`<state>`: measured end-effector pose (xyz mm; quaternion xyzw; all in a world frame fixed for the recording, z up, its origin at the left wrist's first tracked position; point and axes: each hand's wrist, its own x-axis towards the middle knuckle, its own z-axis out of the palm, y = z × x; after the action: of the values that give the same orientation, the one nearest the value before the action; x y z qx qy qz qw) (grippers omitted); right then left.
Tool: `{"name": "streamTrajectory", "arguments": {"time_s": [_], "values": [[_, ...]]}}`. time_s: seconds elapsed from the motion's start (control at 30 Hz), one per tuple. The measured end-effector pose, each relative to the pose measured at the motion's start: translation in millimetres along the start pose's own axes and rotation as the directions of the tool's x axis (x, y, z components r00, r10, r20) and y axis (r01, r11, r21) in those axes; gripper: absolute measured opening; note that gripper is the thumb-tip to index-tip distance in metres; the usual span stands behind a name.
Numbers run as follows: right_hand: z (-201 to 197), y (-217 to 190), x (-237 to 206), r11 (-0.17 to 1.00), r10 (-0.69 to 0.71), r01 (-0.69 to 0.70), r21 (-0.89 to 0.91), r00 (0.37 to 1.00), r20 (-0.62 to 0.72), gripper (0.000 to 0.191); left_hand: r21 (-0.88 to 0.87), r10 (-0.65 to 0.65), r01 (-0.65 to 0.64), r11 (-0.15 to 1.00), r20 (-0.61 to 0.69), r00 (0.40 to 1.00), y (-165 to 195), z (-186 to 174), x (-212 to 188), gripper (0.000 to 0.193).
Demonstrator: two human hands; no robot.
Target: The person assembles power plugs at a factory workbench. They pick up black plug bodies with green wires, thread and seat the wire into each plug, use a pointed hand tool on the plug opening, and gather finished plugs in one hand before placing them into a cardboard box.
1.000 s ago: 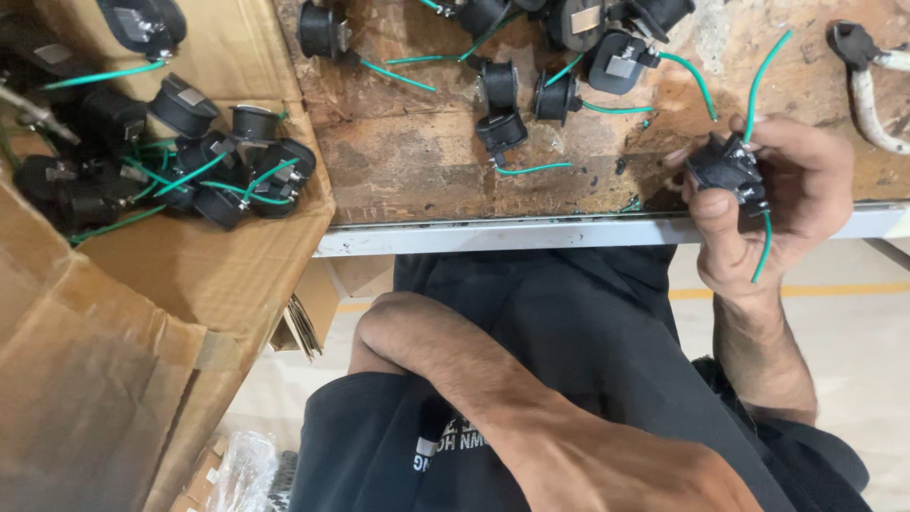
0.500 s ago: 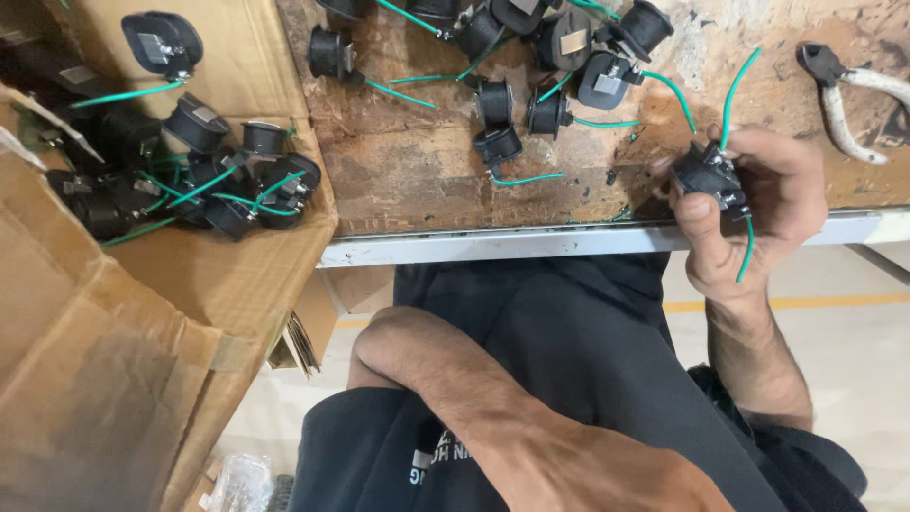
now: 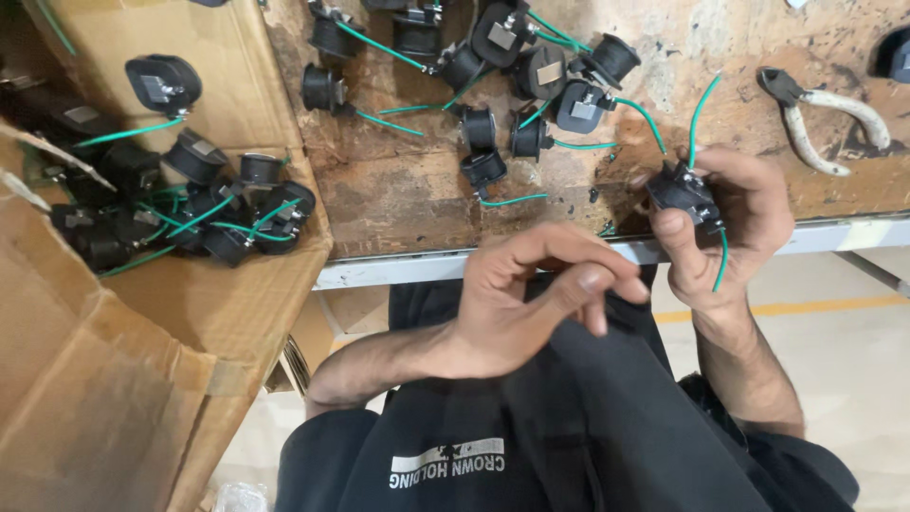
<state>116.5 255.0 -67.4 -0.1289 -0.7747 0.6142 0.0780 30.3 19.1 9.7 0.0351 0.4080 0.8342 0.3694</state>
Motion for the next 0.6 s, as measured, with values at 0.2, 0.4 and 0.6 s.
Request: {"name": "streamTrajectory", "arguments": {"time_s": [0.2,0.4,0.6], "values": [[11.4,-25.1,11.0,0.992,0.045,-0.047,0.114,0.999,0.027,0.051,0.229,0.184,-0.193,0.954,0.063,0.981,-0.5,-12.5,-5.5,0.011],[14.9,-48.3,11.3,0.994,0.007,-0.025,0.104,0.987,0.161,0.05,0.305,0.458,-0.68,0.667,0.552,0.697,-11.5,18.4,-11.6,0.01],[23.9,-61.1,26.7,0.986,-0.124,0.151,-0.072,0.949,0.289,0.047,0.346,0.368,-0.794,0.5,0.746,0.556,-27.6,45.2,-28.5,0.008]]}}
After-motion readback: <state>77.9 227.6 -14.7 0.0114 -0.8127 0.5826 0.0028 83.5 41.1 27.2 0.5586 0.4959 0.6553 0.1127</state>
